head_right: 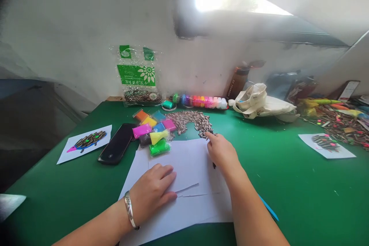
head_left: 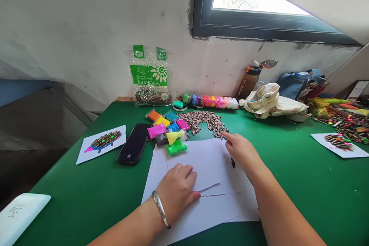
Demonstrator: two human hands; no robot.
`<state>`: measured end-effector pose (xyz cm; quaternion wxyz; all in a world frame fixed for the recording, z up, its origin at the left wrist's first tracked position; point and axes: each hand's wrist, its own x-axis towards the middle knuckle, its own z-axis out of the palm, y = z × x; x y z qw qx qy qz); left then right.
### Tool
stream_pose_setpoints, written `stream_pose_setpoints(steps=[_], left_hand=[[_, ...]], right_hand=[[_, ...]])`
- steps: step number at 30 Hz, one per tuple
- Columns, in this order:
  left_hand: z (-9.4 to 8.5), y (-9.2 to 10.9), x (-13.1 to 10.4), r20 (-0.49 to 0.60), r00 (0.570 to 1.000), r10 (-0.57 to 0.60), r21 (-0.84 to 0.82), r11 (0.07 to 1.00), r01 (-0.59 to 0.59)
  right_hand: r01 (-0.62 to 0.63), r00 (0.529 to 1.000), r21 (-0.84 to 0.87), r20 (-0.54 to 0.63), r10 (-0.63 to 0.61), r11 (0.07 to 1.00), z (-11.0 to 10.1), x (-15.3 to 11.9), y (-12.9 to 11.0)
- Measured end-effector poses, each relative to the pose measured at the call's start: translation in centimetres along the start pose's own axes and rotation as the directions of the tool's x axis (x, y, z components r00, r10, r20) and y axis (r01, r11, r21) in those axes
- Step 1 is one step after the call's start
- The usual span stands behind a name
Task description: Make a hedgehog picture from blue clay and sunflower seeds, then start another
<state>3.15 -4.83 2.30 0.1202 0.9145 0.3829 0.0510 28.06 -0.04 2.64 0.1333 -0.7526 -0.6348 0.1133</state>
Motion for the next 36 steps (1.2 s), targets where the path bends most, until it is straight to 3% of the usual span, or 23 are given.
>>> stream_pose_setpoints(steps=[2, 5, 7, 9, 11, 13, 15, 16, 18, 21, 27, 36], left_hand=[[-0.1, -0.5, -0.2, -0.002, 1.0, 0.009, -0.004, 1.0, -0.009], [0.1, -0.5, -0.5, -0.026, 0.999, 0.036, -0.009, 0.999, -0.036], [0.2, -0.2, -0.7, -0.06, 0.997, 0.057, -0.013, 0.998, -0.058], [-0.1, -0.2, -1.0, -0.112, 0.99, 0.09, -0.035, 0.995, -0.094], [-0.9, -1.1, -1.7, -0.207, 0.974, 0.091, -0.059, 0.993, -0.106], [-2.2, -3.3, -2.6, -0.367, 0.93, -0.025, -0.037, 0.999, 0.012], [-3.7, -6.4, -3.4, -0.453, 0.86, -0.237, 0.026, 0.96, 0.279], [-4.3, -8.0, -3.6, -0.461, 0.802, -0.379, 0.054, 0.89, 0.452], [-5.4, -10.7, -3.5, -0.374, 0.715, -0.591, 0.128, 0.731, 0.671], [-6.1, -12.9, -2.2, -0.238, 0.669, -0.704, 0.25, 0.621, 0.743], [-6.6, -13.2, 0.5, -0.097, 0.607, -0.789, 0.343, 0.546, 0.764], [-7.2, -13.9, 1.6, -0.065, 0.554, -0.83, 0.308, 0.512, 0.802]], right_hand=[[0.052, 0.998, 0.352, -0.039, -0.041, 0.935, -0.3, -0.2, -0.8], [0.039, 0.986, 0.819, 0.061, -0.155, 0.573, 0.0, -0.7, -2.4], [0.033, 0.975, 0.916, 0.058, -0.213, 0.4, 0.7, -1.0, -3.3], [0.046, 0.975, 0.937, 0.033, -0.218, 0.347, 1.6, -1.2, -4.1], [0.064, 0.976, 0.927, 0.02, -0.219, 0.37, 2.5, -1.4, -4.5], [0.095, 0.974, 0.889, 0.011, -0.227, 0.447, 3.0, -1.5, -4.8], [0.137, 0.971, 0.817, 0.0, -0.237, 0.561, 3.2, -1.7, -5.1], [0.154, 0.97, 0.777, 0.0, -0.244, 0.611, 3.2, -1.8, -5.3], [0.174, 0.964, 0.718, 0.015, -0.265, 0.674, 3.0, -2.0, -5.7], [0.181, 0.954, 0.696, 0.048, -0.296, 0.695, 2.7, -2.1, -6.0], [0.242, 0.93, 0.673, 0.043, -0.364, 0.699, 2.7, -2.2, -5.9], [0.298, 0.904, 0.664, 0.036, -0.427, 0.686, 3.0, -2.2, -5.9]])
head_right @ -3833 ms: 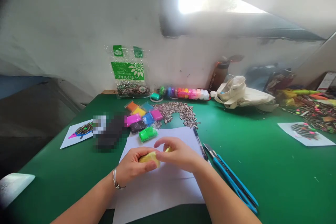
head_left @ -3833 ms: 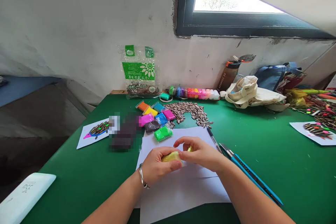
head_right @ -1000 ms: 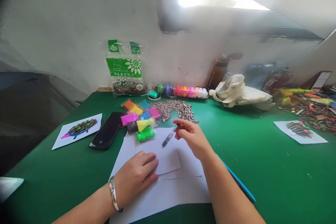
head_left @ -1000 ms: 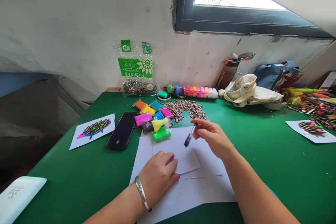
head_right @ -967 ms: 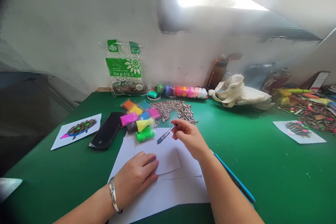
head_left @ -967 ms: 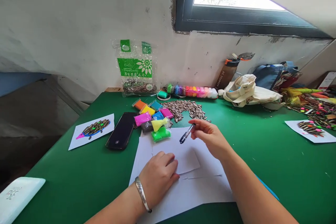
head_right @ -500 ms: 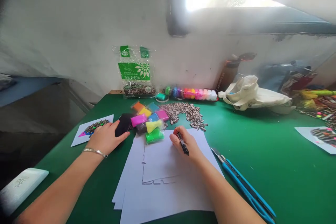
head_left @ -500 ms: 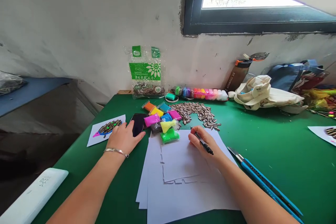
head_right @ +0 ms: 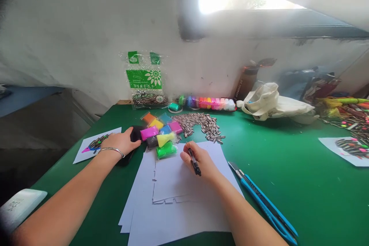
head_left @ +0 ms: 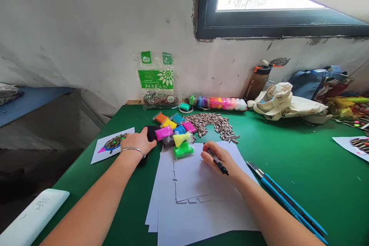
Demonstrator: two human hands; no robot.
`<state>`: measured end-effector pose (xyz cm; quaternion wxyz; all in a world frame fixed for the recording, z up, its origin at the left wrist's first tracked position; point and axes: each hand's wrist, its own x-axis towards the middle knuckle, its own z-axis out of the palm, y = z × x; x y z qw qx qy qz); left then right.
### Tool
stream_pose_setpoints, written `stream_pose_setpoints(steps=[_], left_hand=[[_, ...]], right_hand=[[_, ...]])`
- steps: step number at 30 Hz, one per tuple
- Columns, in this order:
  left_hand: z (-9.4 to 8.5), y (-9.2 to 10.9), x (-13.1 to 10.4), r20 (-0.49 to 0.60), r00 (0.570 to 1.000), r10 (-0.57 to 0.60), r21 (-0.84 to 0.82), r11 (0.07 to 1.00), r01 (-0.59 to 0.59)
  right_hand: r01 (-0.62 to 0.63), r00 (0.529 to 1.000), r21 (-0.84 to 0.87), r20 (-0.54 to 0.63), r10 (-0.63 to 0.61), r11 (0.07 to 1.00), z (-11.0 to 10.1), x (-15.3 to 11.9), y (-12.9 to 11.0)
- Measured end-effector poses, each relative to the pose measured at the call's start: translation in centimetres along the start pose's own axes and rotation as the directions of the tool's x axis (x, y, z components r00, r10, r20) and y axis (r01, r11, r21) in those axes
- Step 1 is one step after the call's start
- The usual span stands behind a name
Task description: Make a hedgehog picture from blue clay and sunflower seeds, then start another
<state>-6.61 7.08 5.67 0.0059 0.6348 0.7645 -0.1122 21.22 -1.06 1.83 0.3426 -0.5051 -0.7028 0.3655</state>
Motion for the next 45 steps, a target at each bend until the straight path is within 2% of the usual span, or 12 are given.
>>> stream_pose_setpoints(steps=[13, 19, 23, 24, 27, 32, 36, 38, 41, 42, 44, 45], left_hand=[[0.5, 1.1, 1.2, 0.005, 0.998, -0.058, -0.047, 0.997, 0.059], [-0.4, 0.6, 0.3, 0.001, 0.999, -0.049, -0.052, 0.997, 0.049], [-0.3, 1.0, -2.1, -0.218, 0.971, 0.094, -0.096, 0.989, -0.117], [0.0, 1.4, -2.7, -0.235, 0.961, 0.143, -0.123, 0.977, -0.176], [1.3, 3.0, -4.0, -0.173, 0.936, 0.307, -0.157, 0.929, -0.334], [2.5, 5.6, -3.7, -0.2, 0.902, 0.383, -0.156, 0.896, -0.416], [1.7, 7.0, -2.4, -0.211, 0.884, 0.416, -0.155, 0.879, -0.451], [0.8, 6.7, -1.9, -0.229, 0.88, 0.416, -0.158, 0.877, -0.455], [-0.5, 4.2, -1.4, -0.266, 0.898, 0.351, -0.161, 0.902, -0.4], [-0.7, 3.0, -1.2, -0.26, 0.914, 0.31, -0.157, 0.921, -0.357], [-0.8, 0.8, -1.0, -0.157, 0.975, 0.159, -0.119, 0.977, -0.179], [-0.7, -0.1, -1.0, -0.111, 0.986, 0.122, -0.093, 0.987, -0.133]], right_hand=[[0.004, 1.0, -0.01, 0.002, -0.004, 1.0, 0.2, -0.2, 0.2], [0.003, 1.0, -0.005, -0.012, -0.003, 1.0, 0.2, -0.2, 0.2], [0.026, 0.999, -0.019, -0.019, -0.026, 0.999, 0.4, -0.1, 0.5], [0.033, 0.999, -0.023, -0.016, -0.033, 0.999, 0.5, -0.1, 0.5], [0.046, 0.999, -0.03, -0.009, -0.046, 0.999, 0.6, -0.1, 0.7], [0.043, 0.999, -0.043, -0.007, -0.044, 0.998, 0.6, -0.1, 0.8], [0.049, 0.999, -0.031, 0.01, -0.048, 0.998, 0.6, 0.0, 0.9], [0.039, 0.999, -0.026, 0.003, -0.039, 0.999, 0.6, 0.0, 0.9], [0.016, 1.0, -0.015, -0.015, -0.016, 1.0, 0.4, 0.0, 0.7], [0.012, 1.0, -0.011, -0.015, -0.012, 1.0, 0.3, 0.0, 0.6], [0.017, 1.0, -0.013, -0.003, -0.017, 1.0, 0.3, 0.0, 0.4], [0.021, 1.0, -0.019, 0.007, -0.02, 1.0, 0.4, 0.0, 0.3]])
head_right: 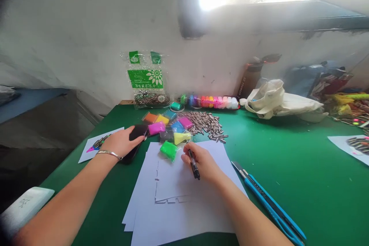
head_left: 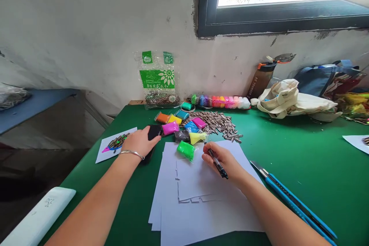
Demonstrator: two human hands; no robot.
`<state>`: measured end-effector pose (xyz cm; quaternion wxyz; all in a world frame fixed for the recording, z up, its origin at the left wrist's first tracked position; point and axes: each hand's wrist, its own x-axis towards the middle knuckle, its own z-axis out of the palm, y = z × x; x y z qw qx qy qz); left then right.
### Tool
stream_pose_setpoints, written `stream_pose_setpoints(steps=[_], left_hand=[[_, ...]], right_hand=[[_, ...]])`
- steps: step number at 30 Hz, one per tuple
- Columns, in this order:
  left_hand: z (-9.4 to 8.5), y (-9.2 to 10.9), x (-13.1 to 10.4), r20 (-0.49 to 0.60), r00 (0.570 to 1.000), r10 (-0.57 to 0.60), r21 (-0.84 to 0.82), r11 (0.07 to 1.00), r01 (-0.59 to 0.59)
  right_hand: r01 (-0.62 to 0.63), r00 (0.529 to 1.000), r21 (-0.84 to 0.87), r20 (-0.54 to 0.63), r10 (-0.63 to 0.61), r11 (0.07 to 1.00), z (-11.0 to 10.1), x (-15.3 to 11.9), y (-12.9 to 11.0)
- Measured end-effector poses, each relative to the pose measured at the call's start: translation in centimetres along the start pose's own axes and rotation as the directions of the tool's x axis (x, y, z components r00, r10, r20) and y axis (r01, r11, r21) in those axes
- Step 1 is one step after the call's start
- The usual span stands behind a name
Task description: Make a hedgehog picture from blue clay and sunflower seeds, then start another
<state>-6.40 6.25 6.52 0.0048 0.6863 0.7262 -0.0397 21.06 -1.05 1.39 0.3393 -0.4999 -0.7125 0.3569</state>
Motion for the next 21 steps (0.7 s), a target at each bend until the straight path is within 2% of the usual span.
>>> stream_pose_setpoints(steps=[2, 4, 13, 21], left_hand=[[0.4, -1.0, -0.1, 0.051, 0.998, -0.024, 0.038, 0.999, 0.022], [0.8, -1.1, 0.0, 0.072, 0.996, -0.046, 0.065, 0.997, 0.041], [1.2, -0.2, 2.1, 0.118, 0.988, -0.102, 0.056, 0.994, 0.096], [1.4, 1.0, 2.4, 0.102, 0.984, -0.146, 0.068, 0.988, 0.14]], right_hand=[[0.01, 1.0, -0.014, 0.018, -0.009, 1.0, 0.1, 0.0, 0.0], [0.02, 0.999, -0.016, 0.026, -0.019, 1.0, 0.2, -0.1, 0.1], [0.021, 0.999, -0.006, 0.041, -0.021, 1.0, 0.0, -0.1, -0.1], [0.022, 1.0, 0.006, 0.014, -0.022, 1.0, -0.1, -0.2, -0.4]])
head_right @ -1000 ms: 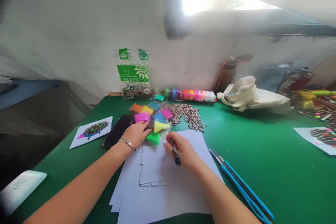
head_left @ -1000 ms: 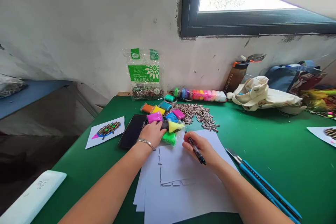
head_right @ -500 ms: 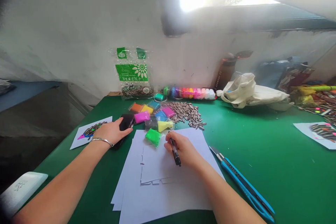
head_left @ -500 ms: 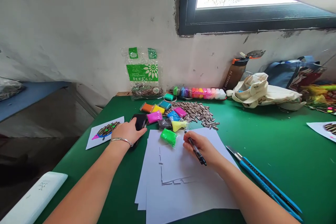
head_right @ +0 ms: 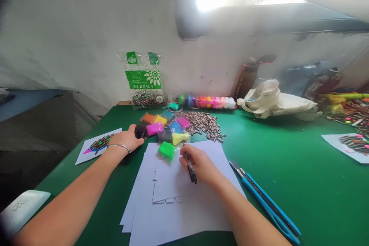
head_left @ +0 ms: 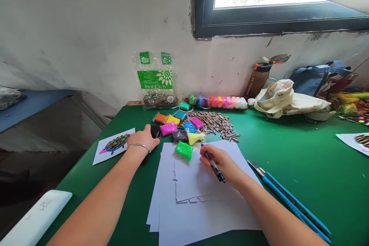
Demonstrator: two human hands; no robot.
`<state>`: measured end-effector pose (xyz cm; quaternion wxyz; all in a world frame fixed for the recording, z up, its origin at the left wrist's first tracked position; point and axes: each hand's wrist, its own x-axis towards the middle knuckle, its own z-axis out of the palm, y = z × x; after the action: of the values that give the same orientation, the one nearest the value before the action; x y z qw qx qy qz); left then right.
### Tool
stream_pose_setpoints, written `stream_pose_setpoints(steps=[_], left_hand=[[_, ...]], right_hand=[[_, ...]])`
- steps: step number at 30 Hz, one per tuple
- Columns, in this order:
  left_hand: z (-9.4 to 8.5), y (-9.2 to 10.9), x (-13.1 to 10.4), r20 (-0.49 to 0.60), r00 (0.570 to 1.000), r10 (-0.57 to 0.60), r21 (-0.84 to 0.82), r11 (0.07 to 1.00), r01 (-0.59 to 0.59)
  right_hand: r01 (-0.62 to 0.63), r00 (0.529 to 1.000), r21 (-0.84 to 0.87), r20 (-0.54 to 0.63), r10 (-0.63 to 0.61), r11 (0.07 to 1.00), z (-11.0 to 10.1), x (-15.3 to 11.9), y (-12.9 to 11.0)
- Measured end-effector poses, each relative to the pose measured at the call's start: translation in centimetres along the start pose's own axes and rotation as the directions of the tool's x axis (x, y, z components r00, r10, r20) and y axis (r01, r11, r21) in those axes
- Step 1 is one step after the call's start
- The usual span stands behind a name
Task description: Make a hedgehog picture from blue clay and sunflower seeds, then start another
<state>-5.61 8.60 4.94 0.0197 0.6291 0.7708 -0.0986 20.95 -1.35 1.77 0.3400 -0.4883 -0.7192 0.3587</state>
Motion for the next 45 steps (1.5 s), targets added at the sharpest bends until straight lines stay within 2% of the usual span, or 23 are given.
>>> stream_pose_setpoints(steps=[4, 7, 10, 13, 15, 17, 21, 24, 27, 31, 35, 39, 45], left_hand=[[-0.4, -0.3, -0.1, 0.017, 1.0, 0.001, -0.015, 1.0, -0.001], [-1.2, -1.6, -0.4, 0.013, 1.0, 0.006, -0.058, 0.998, -0.006], [-2.0, -3.6, -1.2, -0.069, 0.997, 0.021, -0.123, 0.992, -0.029], [-2.1, -5.6, -2.7, -0.141, 0.989, 0.03, -0.103, 0.994, -0.045], [-1.6, -6.6, -3.8, -0.127, 0.989, 0.077, -0.054, 0.995, -0.084], [-0.7, -7.1, -5.0, -0.045, 0.988, 0.144, -0.013, 0.989, -0.145], [0.9, -7.0, -6.1, 0.004, 0.965, 0.263, 0.01, 0.965, -0.263], [1.3, -6.4, -4.9, 0.043, 0.939, 0.341, 0.07, 0.937, -0.343], [0.6, -5.8, -2.5, 0.022, 0.937, 0.348, 0.082, 0.934, -0.349], [-0.9, -6.0, -0.3, -0.082, 0.958, 0.274, 0.075, 0.96, -0.268], [-1.0, -6.9, -1.0, -0.188, 0.947, 0.261, 0.026, 0.965, -0.261], [0.6, -7.8, -2.5, -0.109, 0.943, 0.314, 0.046, 0.949, -0.311], [1.7, -7.9, -2.9, -0.103, 0.952, 0.289, 0.052, 0.957, -0.285]], right_hand=[[-0.013, 1.0, 0.012, 0.007, 0.013, 1.0, 0.0, -0.1, 0.0], [-0.02, 1.0, -0.012, 0.02, 0.021, 1.0, -0.1, 0.0, -0.1], [-0.028, 0.999, -0.019, 0.025, 0.029, 0.999, -0.1, 0.1, -0.1], [-0.022, 0.999, -0.013, 0.026, 0.022, 1.0, 0.0, 0.1, 0.1], [-0.007, 1.0, -0.015, 0.023, 0.007, 1.0, 0.1, 0.0, 0.3], [0.004, 1.0, -0.017, 0.014, -0.004, 1.0, 0.3, 0.0, 0.4], [0.002, 1.0, -0.015, 0.019, -0.001, 1.0, 0.5, -0.1, 0.7], [0.001, 1.0, -0.022, 0.027, 0.0, 1.0, 0.5, -0.1, 0.8], [0.004, 1.0, -0.033, 0.015, -0.003, 0.999, 0.5, 0.0, 0.9], [-0.012, 0.999, -0.032, 0.032, 0.013, 0.999, 0.4, 0.1, 0.8], [-0.018, 0.998, -0.028, 0.051, 0.02, 0.999, 0.4, 0.1, 0.9], [-0.02, 0.999, -0.034, 0.048, 0.022, 0.999, 0.4, 0.0, 1.0], [-0.017, 0.999, -0.031, 0.039, 0.018, 0.999, 0.5, -0.1, 0.7]])
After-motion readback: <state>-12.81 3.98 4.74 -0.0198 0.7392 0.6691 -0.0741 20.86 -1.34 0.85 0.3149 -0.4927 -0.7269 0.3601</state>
